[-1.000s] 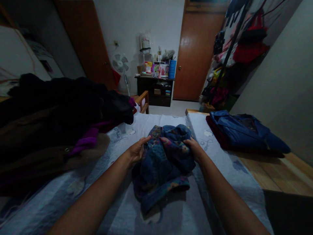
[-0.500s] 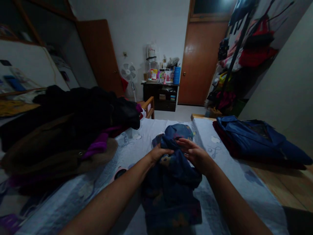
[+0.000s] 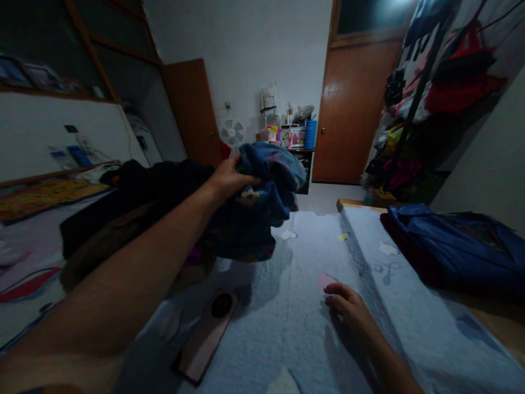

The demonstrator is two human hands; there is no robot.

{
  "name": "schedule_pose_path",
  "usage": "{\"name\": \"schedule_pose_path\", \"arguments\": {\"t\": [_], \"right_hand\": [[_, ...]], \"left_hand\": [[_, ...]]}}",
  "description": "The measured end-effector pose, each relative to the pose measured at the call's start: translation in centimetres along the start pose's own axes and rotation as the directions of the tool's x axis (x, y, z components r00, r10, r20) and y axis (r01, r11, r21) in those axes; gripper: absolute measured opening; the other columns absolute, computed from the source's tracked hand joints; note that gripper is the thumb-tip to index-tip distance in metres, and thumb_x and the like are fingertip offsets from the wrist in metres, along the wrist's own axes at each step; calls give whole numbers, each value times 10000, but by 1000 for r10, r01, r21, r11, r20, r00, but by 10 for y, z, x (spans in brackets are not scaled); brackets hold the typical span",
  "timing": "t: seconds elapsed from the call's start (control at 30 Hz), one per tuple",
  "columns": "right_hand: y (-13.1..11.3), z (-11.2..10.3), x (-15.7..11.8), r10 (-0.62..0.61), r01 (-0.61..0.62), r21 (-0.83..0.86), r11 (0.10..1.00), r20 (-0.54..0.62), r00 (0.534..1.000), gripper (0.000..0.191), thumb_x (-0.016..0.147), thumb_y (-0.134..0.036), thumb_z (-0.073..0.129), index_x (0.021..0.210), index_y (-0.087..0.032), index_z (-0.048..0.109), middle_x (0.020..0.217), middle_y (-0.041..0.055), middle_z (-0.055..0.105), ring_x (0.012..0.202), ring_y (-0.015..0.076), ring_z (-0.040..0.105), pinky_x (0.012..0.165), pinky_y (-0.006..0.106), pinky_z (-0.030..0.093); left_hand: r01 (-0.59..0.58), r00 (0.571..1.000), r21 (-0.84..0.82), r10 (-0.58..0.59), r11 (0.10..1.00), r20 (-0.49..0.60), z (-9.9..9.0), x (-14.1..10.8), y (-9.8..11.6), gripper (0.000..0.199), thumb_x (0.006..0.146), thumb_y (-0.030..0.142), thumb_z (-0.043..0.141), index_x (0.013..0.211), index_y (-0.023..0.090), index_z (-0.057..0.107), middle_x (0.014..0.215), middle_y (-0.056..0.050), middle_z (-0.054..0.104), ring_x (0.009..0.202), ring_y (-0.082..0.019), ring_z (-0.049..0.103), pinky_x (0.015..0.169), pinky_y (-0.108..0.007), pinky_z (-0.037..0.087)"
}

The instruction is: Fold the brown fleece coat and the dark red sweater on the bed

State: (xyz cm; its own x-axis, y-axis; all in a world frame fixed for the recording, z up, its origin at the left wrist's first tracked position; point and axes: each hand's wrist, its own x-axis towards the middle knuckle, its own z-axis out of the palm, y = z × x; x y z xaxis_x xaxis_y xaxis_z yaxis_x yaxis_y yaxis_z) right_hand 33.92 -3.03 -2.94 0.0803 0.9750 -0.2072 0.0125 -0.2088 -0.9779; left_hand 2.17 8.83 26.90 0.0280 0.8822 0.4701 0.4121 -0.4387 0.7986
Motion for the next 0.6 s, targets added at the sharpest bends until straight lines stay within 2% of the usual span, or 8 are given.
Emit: {"name": "schedule_pose_path", "arguments": {"t": [0.1, 0.17, 0.23, 0.3, 0.37, 0.4, 0.47, 0.6], "right_hand": [[21, 2, 5, -20, 20, -59, 998, -5, 1000, 225, 605, -296, 610, 795, -200, 679, 752, 31, 677, 715, 198, 631, 622, 286, 477], [27, 0, 8, -32, 33, -67, 997, 15, 999, 227, 613, -291, 581, 795, -197, 678, 735, 27, 673, 707, 196, 626, 628, 288, 480], [29, -2, 10, -40, 42, -72, 997, 33, 999, 230, 619, -289, 564, 795, -194, 679, 728, 28, 674, 700, 195, 625, 638, 295, 487], [29, -4, 11, -43, 46, -89, 995, 39, 998, 223, 618, -292, 571, 786, -193, 680, 738, 33, 678, 706, 200, 629, 644, 301, 494], [29, -5, 11, -43, 46, -101, 994, 34, 999, 223, 618, -304, 585, 788, -195, 682, 773, 40, 687, 735, 212, 641, 652, 306, 504], [29, -5, 11, -42, 46, -102, 994, 36, 998, 228, 621, -310, 592, 795, -195, 682, 795, 43, 691, 756, 218, 647, 658, 307, 508], [31, -6, 11, -39, 43, -108, 993, 46, 998, 238, 629, -317, 597, 814, -195, 683, 827, 48, 696, 787, 225, 655, 668, 308, 515], [34, -8, 12, -32, 38, -120, 992, 51, 998, 254, 644, -330, 595, 839, -192, 682, 807, 52, 698, 776, 221, 657, 676, 309, 517]], "left_hand": [[-82, 993, 458, 111, 885, -36, -55, 20, 27, 786, 604, 256, 823, 1320, 140, 521, 1207, -70, 638, 1113, -266, 585, 1011, -462, 418], [55, 991, 768, 60, 638, -120, -85, 22, 28, 853, 626, 381, 812, 1376, 163, 469, 1327, -91, 528, 1200, -347, 512, 1022, -562, 366], [203, 978, 899, -29, 387, -209, -108, 17, 7, 871, 646, 487, 779, 1401, 209, 448, 1447, -137, 370, 1253, -438, 432, 988, -640, 355], [274, 961, 939, -84, 210, -262, -126, 7, -31, 891, 626, 498, 784, 1407, 236, 444, 1474, -158, 320, 1301, -497, 331, 984, -678, 323], [289, 942, 938, -231, 193, -243, -139, -5, -75, 883, 691, 544, 713, 1453, 252, 374, 1466, -175, 317, 1301, -480, 357, 992, -648, 336], [300, 922, 924, -319, 236, -218, -145, -10, -95, 890, 724, 561, 675, 1478, 245, 324, 1462, -184, 311, 1282, -446, 412, 994, -578, 379], [301, 913, 902, -368, 310, -179, -156, -18, -123, 913, 755, 572, 634, 1506, 222, 250, 1452, -189, 314, 1278, -389, 456, 1002, -460, 410], [296, 919, 908, -347, 297, -186, -164, -26, -135, 892, 783, 626, 557, 1497, 185, 254, 1327, -194, 460, 1193, -374, 538, 955, -435, 442]]}}
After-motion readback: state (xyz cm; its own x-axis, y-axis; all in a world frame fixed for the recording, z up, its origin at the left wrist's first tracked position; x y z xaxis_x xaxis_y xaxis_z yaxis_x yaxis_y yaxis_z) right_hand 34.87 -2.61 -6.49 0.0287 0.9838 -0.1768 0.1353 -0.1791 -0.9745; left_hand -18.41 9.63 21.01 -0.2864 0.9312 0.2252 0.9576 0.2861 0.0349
